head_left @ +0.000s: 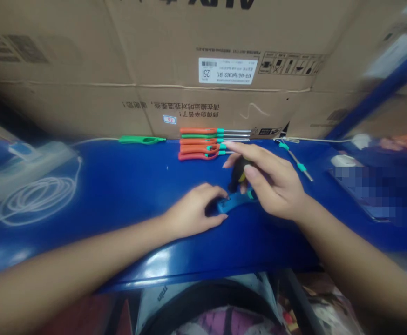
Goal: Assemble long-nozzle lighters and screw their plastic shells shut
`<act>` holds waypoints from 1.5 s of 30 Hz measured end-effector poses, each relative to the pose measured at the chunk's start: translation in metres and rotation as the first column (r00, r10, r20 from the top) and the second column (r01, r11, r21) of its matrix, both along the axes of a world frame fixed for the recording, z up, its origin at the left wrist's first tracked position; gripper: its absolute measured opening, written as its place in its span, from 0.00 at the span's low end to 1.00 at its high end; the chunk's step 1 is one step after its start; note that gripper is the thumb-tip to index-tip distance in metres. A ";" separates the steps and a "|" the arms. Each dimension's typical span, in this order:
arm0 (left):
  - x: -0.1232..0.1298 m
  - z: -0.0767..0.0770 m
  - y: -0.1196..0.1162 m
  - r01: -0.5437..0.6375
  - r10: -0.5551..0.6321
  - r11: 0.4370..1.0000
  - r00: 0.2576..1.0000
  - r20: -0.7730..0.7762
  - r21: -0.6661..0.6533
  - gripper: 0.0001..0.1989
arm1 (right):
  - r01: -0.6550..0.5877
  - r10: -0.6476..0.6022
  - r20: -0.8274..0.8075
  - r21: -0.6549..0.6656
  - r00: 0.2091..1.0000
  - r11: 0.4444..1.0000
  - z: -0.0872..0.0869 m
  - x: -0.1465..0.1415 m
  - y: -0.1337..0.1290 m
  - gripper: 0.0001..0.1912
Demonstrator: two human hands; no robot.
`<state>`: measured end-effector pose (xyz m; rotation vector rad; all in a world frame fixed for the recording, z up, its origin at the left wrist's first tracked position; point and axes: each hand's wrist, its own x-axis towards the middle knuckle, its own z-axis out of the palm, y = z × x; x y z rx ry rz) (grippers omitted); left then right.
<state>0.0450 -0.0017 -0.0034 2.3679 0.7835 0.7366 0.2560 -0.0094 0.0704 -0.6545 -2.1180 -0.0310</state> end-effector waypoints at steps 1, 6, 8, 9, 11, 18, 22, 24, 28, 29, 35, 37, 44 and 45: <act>0.000 0.000 0.000 -0.001 0.001 1.000 1.000 0.001 0.000 0.15 | 0.002 -0.002 -0.013 -0.004 1.000 1.000 0.000 -0.001 -0.001 0.18; 0.000 0.000 0.000 0.006 -0.006 1.000 1.000 -0.004 0.010 0.16 | 0.163 -0.153 -0.055 0.251 0.987 0.954 -0.003 0.000 -0.004 0.13; 0.000 0.001 0.000 -0.001 0.001 1.000 1.000 -0.005 0.015 0.15 | 0.092 -0.092 -0.013 0.181 0.996 0.979 -0.002 -0.001 -0.004 0.16; 0.000 0.001 0.000 -0.006 0.006 1.000 1.000 -0.006 0.014 0.15 | 0.039 -0.039 -0.002 0.113 0.999 0.993 -0.001 -0.003 -0.005 0.18; 0.000 0.000 0.000 -0.010 0.010 1.000 1.000 -0.009 0.011 0.15 | -0.041 0.041 -0.021 -0.002 0.999 0.999 0.000 -0.005 -0.005 0.19; 0.000 -0.001 0.000 -0.004 0.004 1.000 1.000 -0.007 0.018 0.16 | 0.068 -0.055 -0.082 0.157 0.995 0.985 -0.003 -0.003 -0.004 0.14; 0.000 0.000 0.000 -0.010 0.010 1.000 1.000 -0.015 0.004 0.15 | -0.033 0.023 -0.074 -0.137 0.997 0.990 -0.002 -0.004 -0.004 0.18; 0.000 0.000 0.000 -0.009 0.009 1.000 1.000 -0.016 0.006 0.16 | 0.005 -0.012 -0.085 -0.074 0.996 0.997 -0.002 -0.004 -0.002 0.15; 0.000 0.000 0.000 -0.007 0.007 1.000 1.000 -0.005 0.009 0.16 | 0.038 -0.032 -0.058 0.091 0.998 0.995 0.001 0.001 0.000 0.13; 0.000 0.000 0.000 -0.007 0.007 1.000 1.000 -0.003 0.008 0.15 | 0.003 -0.002 -0.044 0.029 0.999 1.000 0.001 0.002 0.000 0.15; 0.000 0.000 0.000 -0.003 0.003 1.000 1.000 -0.002 -0.011 0.16 | -0.044 0.041 -0.064 -0.049 0.997 0.998 0.002 0.003 0.000 0.14; 0.000 0.001 0.000 -0.004 0.004 1.000 1.000 -0.004 -0.014 0.16 | 0.003 0.001 -0.051 0.068 0.999 0.998 0.002 0.003 0.000 0.14; 0.000 0.000 0.000 -0.011 0.011 1.000 1.000 -0.015 -0.005 0.15 | -0.137 0.123 -0.087 -0.175 0.989 0.975 0.003 -0.002 -0.002 0.14; 0.000 0.000 0.000 -0.008 0.008 1.000 1.000 -0.013 0.000 0.15 | -0.097 0.087 -0.085 -0.113 0.993 0.989 0.003 -0.002 -0.002 0.12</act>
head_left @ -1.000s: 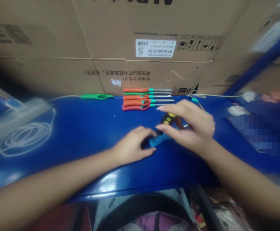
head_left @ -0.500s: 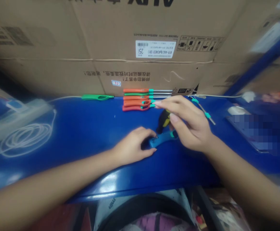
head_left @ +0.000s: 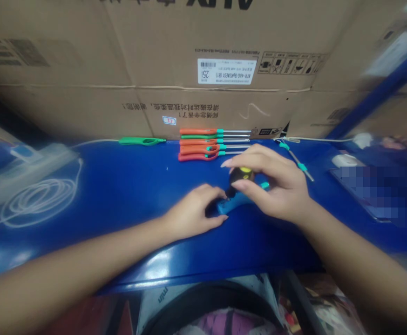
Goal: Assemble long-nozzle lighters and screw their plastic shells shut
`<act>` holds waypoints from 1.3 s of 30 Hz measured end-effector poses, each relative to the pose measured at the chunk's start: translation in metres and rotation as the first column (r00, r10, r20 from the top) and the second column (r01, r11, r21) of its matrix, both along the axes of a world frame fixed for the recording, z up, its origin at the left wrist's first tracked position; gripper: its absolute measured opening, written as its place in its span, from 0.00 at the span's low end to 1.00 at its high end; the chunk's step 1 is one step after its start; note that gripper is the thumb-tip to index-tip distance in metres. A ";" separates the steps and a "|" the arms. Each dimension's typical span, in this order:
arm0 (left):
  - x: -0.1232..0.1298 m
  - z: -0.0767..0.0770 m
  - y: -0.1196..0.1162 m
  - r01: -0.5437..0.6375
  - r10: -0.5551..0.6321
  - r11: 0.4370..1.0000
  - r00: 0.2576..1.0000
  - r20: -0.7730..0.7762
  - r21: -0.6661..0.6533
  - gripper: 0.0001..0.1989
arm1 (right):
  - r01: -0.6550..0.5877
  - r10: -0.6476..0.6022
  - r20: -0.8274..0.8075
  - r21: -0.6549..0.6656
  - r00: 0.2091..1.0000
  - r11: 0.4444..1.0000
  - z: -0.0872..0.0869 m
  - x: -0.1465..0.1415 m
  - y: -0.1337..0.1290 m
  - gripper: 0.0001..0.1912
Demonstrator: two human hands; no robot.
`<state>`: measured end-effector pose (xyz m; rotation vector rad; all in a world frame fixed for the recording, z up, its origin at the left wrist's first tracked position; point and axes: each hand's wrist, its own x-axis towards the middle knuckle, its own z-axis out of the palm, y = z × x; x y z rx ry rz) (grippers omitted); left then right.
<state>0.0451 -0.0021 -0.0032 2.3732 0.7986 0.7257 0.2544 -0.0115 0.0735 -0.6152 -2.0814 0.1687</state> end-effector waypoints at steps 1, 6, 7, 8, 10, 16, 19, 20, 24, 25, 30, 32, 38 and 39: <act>0.000 0.000 0.000 0.003 -0.003 1.000 1.000 0.004 0.005 0.16 | 0.047 -0.047 -0.003 0.075 0.999 0.996 0.000 0.000 0.000 0.11; 0.000 0.001 0.000 -0.009 0.009 1.000 1.000 -0.004 -0.009 0.14 | 0.036 -0.036 0.003 -0.016 0.999 0.999 0.000 0.001 -0.003 0.15; 0.000 0.002 0.000 -0.011 0.011 1.000 1.000 -0.008 -0.015 0.14 | 0.006 -0.007 -0.009 -0.065 1.000 0.998 0.000 0.001 -0.004 0.16; 0.000 0.002 0.000 -0.010 0.010 1.000 1.000 -0.007 -0.017 0.14 | -0.007 0.005 -0.027 -0.070 1.000 0.998 0.000 0.001 -0.004 0.15; 0.001 0.001 0.000 -0.007 0.007 1.000 1.000 0.003 -0.011 0.15 | 0.044 -0.042 -0.044 0.044 0.998 0.998 0.000 0.001 -0.004 0.13; 0.001 0.002 -0.001 -0.009 0.009 1.000 1.000 0.003 -0.013 0.14 | 0.073 -0.077 0.016 0.165 0.997 0.984 -0.001 0.000 -0.002 0.15; 0.001 0.002 -0.001 -0.007 0.007 1.000 1.000 -0.003 -0.017 0.14 | -0.070 0.075 0.050 -0.107 0.996 0.992 -0.001 0.000 -0.001 0.21; 0.001 0.002 -0.001 -0.008 0.008 1.000 1.000 -0.003 -0.014 0.14 | -0.088 0.094 0.043 -0.125 0.995 0.988 -0.002 0.001 0.000 0.20; 0.001 0.000 0.000 -0.009 0.009 1.000 1.000 -0.002 0.008 0.16 | -0.010 0.003 0.045 0.158 0.999 0.987 -0.001 0.004 0.002 0.15; 0.001 0.000 0.000 -0.009 0.009 1.000 1.000 -0.002 0.007 0.16 | 0.003 -0.014 0.050 0.203 0.999 0.979 -0.001 0.004 0.002 0.14; 0.001 0.001 0.000 -0.009 0.009 1.000 1.000 0.005 -0.015 0.14 | -0.053 0.053 0.020 -0.003 0.998 0.999 0.001 0.001 0.002 0.17; 0.001 0.001 0.000 -0.005 0.005 1.000 1.000 0.007 -0.014 0.14 | 0.001 0.000 -0.013 0.063 1.000 0.998 0.000 0.002 0.003 0.13; 0.001 0.002 0.000 -0.004 0.004 1.000 1.000 0.010 -0.017 0.14 | -0.032 0.030 0.036 0.058 0.999 0.998 0.002 0.007 0.005 0.15; 0.001 0.002 0.000 -0.006 0.006 1.000 1.000 0.007 -0.023 0.14 | -0.073 0.074 0.039 -0.017 0.997 0.997 0.003 0.007 0.005 0.17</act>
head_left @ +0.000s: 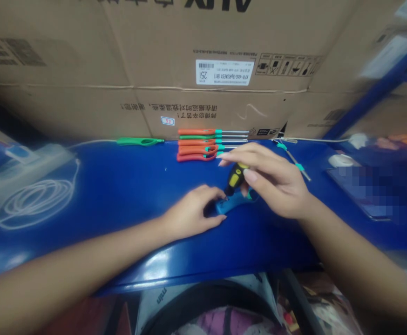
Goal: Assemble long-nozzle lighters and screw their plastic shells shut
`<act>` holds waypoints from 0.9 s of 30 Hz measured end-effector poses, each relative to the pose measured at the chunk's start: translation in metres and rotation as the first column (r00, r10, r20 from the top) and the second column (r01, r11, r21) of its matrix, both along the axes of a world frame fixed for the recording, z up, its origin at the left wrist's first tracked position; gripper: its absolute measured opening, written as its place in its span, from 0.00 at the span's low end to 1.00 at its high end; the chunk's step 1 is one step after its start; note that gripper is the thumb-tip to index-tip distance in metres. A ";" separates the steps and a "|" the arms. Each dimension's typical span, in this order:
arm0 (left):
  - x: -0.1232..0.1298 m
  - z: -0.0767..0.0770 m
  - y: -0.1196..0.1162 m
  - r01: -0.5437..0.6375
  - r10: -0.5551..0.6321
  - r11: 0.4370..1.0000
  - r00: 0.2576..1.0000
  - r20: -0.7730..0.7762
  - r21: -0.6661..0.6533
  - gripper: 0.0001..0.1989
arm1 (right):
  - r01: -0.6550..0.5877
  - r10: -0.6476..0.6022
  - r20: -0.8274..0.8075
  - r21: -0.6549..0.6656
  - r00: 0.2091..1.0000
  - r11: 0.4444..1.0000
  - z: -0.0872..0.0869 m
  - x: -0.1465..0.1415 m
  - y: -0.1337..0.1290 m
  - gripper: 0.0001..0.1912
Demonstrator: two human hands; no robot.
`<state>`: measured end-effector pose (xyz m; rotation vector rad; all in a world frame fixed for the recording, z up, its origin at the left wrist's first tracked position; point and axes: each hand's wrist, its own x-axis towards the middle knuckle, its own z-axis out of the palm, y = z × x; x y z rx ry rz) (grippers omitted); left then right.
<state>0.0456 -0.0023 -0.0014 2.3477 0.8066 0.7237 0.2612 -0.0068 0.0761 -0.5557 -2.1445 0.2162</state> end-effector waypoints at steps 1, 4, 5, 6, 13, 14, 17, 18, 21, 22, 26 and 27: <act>0.000 0.000 0.000 -0.002 0.002 1.000 1.000 -0.002 -0.004 0.14 | -0.026 0.026 0.000 -0.045 1.000 0.999 0.000 0.000 0.000 0.16; 0.000 0.000 0.000 0.003 -0.003 1.000 1.000 -0.002 -0.002 0.14 | 0.050 -0.048 -0.039 0.061 0.998 0.997 -0.001 0.001 0.003 0.12; 0.000 0.000 0.000 0.007 -0.007 1.000 1.000 -0.003 -0.001 0.14 | 0.094 -0.087 -0.053 0.135 0.995 0.986 -0.001 0.001 0.003 0.11; 0.000 -0.001 0.000 0.010 -0.010 1.000 1.000 -0.001 0.000 0.14 | 0.123 -0.114 -0.059 0.188 0.992 0.974 -0.002 0.001 0.004 0.11; 0.000 -0.002 0.001 0.020 -0.020 1.000 1.000 0.006 0.007 0.13 | 0.001 -0.003 -0.046 -0.057 0.999 0.998 -0.005 -0.003 0.002 0.16; -0.001 -0.002 0.001 0.025 -0.025 1.000 1.000 0.010 0.010 0.13 | 0.018 -0.019 -0.051 -0.004 0.999 1.000 -0.005 -0.003 0.003 0.14; -0.001 -0.002 0.001 0.032 -0.032 0.999 0.999 0.020 0.012 0.13 | 0.066 -0.061 -0.036 0.148 0.998 0.987 -0.005 -0.002 0.003 0.12; -0.001 -0.001 0.001 0.030 -0.030 0.999 0.999 0.020 0.010 0.13 | 0.059 -0.056 -0.025 0.133 0.998 0.989 -0.005 -0.002 0.002 0.14; -0.001 -0.001 0.001 0.026 -0.026 1.000 1.000 0.014 0.005 0.13 | 0.007 -0.008 -0.023 -0.051 1.000 0.999 -0.005 -0.003 0.000 0.20; -0.001 -0.001 0.001 0.026 -0.026 1.000 1.000 0.014 0.006 0.13 | 0.003 -0.006 -0.032 -0.081 0.999 0.997 -0.005 -0.003 0.000 0.19; -0.001 -0.001 0.001 0.030 -0.031 0.999 0.999 0.020 0.010 0.13 | 0.104 -0.099 -0.039 0.150 0.994 0.983 -0.006 -0.003 0.002 0.11; -0.001 -0.001 0.000 0.027 -0.028 1.000 0.999 0.018 0.011 0.13 | 0.125 -0.120 -0.037 0.216 0.992 0.968 -0.005 -0.003 0.002 0.11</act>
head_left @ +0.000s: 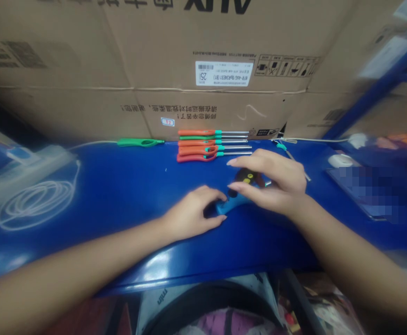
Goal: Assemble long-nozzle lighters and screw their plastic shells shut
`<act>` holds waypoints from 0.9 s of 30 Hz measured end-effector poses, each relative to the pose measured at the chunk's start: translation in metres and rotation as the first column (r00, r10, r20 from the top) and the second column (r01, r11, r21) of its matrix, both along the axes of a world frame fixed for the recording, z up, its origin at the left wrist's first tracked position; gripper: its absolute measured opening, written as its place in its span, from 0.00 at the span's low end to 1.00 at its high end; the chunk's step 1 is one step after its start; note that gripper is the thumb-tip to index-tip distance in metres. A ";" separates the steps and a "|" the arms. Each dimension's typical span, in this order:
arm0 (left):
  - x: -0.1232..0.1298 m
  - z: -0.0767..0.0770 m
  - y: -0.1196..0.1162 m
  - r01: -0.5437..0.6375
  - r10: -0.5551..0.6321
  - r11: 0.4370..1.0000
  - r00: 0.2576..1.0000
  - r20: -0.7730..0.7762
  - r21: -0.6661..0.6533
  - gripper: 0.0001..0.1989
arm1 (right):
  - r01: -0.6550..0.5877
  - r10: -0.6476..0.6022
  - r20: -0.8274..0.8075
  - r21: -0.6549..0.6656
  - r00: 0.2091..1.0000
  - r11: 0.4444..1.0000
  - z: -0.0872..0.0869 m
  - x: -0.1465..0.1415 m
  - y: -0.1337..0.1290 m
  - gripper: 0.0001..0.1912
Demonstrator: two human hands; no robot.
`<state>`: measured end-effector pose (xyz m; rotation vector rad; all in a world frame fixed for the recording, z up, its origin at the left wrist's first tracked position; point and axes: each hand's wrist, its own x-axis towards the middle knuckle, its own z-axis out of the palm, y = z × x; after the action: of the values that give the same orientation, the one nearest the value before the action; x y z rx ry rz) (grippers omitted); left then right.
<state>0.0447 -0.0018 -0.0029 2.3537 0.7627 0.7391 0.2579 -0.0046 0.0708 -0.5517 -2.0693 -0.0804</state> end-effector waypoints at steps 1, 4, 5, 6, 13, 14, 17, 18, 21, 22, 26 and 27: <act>0.000 0.000 0.000 -0.005 0.005 1.000 1.000 -0.002 0.002 0.13 | 0.007 -0.007 0.005 0.029 1.000 1.000 0.000 0.000 0.000 0.11; 0.000 0.000 0.000 -0.020 0.020 1.000 1.000 -0.009 0.004 0.14 | -0.050 0.050 -0.006 -0.119 0.999 0.992 0.002 0.000 -0.003 0.16; 0.000 0.000 -0.001 -0.020 0.020 1.000 1.000 -0.009 0.002 0.14 | -0.070 0.068 -0.018 -0.205 0.998 0.976 0.002 0.000 -0.004 0.18; 0.000 -0.001 -0.001 -0.020 0.020 1.000 1.000 -0.008 0.000 0.14 | -0.086 0.081 -0.028 -0.270 0.996 0.959 0.002 0.000 -0.004 0.19; 0.000 -0.002 0.000 -0.013 0.012 1.000 1.000 0.007 0.009 0.14 | 0.003 -0.004 -0.029 -0.046 1.000 0.999 0.001 0.000 -0.002 0.10; 0.000 -0.001 0.000 -0.010 0.010 1.000 1.000 0.008 0.012 0.14 | -0.024 0.022 -0.030 -0.084 0.999 0.996 0.001 -0.001 -0.003 0.12; 0.000 -0.001 0.000 -0.009 0.009 1.000 1.000 0.005 0.020 0.14 | -0.134 0.120 -0.062 -0.319 0.991 0.938 -0.001 -0.003 -0.005 0.21; 0.000 -0.001 0.000 -0.008 0.008 1.000 1.000 0.007 0.021 0.14 | -0.157 0.139 -0.074 -0.369 0.987 0.916 -0.001 -0.003 -0.006 0.22; 0.000 -0.003 0.000 -0.011 0.010 1.000 1.000 0.025 0.020 0.13 | -0.138 0.125 -0.061 -0.309 0.990 0.941 -0.002 -0.003 -0.005 0.20; 0.000 -0.003 0.000 -0.011 0.011 1.000 0.999 0.031 0.021 0.13 | -0.103 0.095 -0.045 -0.248 0.994 0.963 -0.002 -0.002 -0.004 0.18; 0.000 -0.004 0.001 -0.005 0.004 1.000 1.000 0.030 0.026 0.13 | -0.056 0.055 -0.009 -0.158 0.998 0.986 0.000 -0.002 -0.005 0.17; 0.000 -0.004 0.001 -0.003 0.003 1.000 1.000 0.024 0.028 0.13 | -0.086 0.085 -0.013 -0.203 0.996 0.976 0.000 -0.002 -0.006 0.18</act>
<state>0.0443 -0.0012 -0.0072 2.3646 0.7501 0.7830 0.2559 -0.0106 0.0712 -0.5850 -2.1070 0.1844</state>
